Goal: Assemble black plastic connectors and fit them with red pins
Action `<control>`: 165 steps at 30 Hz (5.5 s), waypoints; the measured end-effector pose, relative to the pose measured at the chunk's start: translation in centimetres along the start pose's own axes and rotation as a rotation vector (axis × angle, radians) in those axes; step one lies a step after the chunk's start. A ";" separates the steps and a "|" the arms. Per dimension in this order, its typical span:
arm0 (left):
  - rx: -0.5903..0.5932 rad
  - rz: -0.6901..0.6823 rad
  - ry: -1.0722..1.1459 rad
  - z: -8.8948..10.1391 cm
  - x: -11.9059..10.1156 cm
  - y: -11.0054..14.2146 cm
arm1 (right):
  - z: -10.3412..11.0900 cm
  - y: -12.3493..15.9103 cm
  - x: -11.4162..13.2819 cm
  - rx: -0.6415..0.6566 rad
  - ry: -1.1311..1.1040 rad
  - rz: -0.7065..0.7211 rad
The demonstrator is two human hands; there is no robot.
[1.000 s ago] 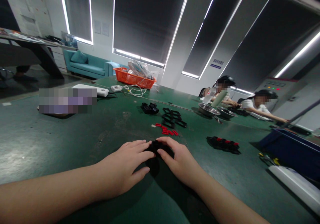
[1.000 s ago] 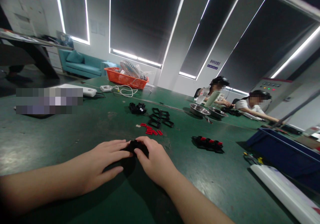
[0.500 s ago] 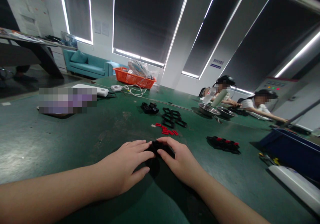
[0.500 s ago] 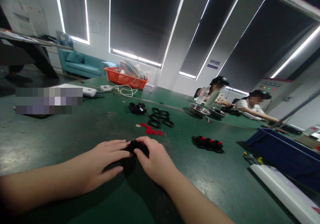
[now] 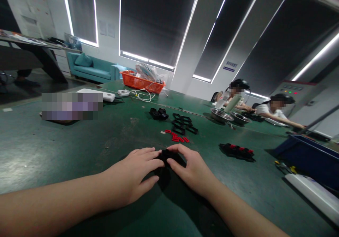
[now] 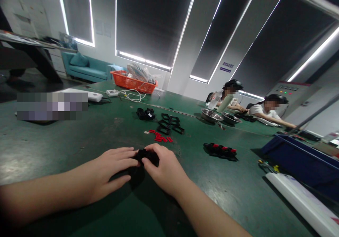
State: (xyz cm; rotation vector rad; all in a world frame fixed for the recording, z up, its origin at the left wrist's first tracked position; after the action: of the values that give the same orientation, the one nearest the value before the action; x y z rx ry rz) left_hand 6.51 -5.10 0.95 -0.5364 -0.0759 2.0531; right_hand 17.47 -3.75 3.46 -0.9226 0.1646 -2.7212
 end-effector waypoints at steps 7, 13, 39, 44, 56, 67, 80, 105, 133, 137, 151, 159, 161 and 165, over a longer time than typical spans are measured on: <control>0.009 -0.017 0.005 0.0 -0.3 -0.1 | 0.2 0.0 0.4 0.006 0.005 0.004; -0.007 -0.037 0.007 0.2 -0.5 0.0 | 0.2 0.3 0.6 0.023 0.002 0.021; -0.017 -0.047 0.037 0.4 -0.9 -0.1 | -0.2 0.3 1.0 0.069 -0.033 0.058; -0.028 -0.054 0.025 0.4 -0.9 0.0 | 0.4 0.1 0.6 0.045 -0.009 0.073; 0.013 0.005 0.056 0.4 -0.7 -0.2 | 3.3 -2.7 -5.9 -0.096 0.314 -0.001; 0.045 0.006 0.041 0.4 -0.7 -0.3 | 2.1 -3.6 -7.1 -0.067 0.379 -0.042; 0.038 -0.001 0.054 0.4 -0.6 -0.2 | 3.1 -3.4 -7.4 -0.145 0.331 -0.058; 0.019 -0.018 0.049 0.3 -0.7 0.0 | 4.2 -3.5 -9.0 -0.239 0.192 -0.141; 0.017 -0.021 0.040 0.3 -0.7 -0.1 | 5.8 -2.8 -10.4 -0.420 0.029 -0.226; 0.026 -0.024 0.033 0.2 -0.7 -0.1 | 6.0 -2.7 -10.4 -0.447 0.022 -0.214; 0.002 -0.043 0.031 0.7 -1.1 -0.1 | 6.8 -2.0 -7.6 -0.504 0.029 -0.102; -0.198 0.081 0.113 2.3 0.4 0.3 | 6.5 0.0 -1.5 -0.366 0.028 0.033; -0.296 0.154 0.147 3.0 1.4 0.6 | 5.8 0.4 0.3 -0.268 -0.009 0.110; -0.361 0.221 0.204 3.2 2.8 0.5 | 4.8 1.1 2.5 -0.136 -0.025 0.189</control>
State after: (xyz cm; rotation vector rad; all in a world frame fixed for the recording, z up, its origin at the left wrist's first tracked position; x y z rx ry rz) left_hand 3.55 -2.48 2.75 -1.0139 -0.2799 2.1978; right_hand 18.75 -5.61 8.53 -0.9254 0.4146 -2.5490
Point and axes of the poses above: each hand's wrist, its own y-axis away from the middle knuckle, its own z-axis out of the back of the hand, x = y × z, the point moved 10 cm from there along -y, towards the middle knuckle, and after that the axes turned 3 degrees about -z, right-handed, at the moved point
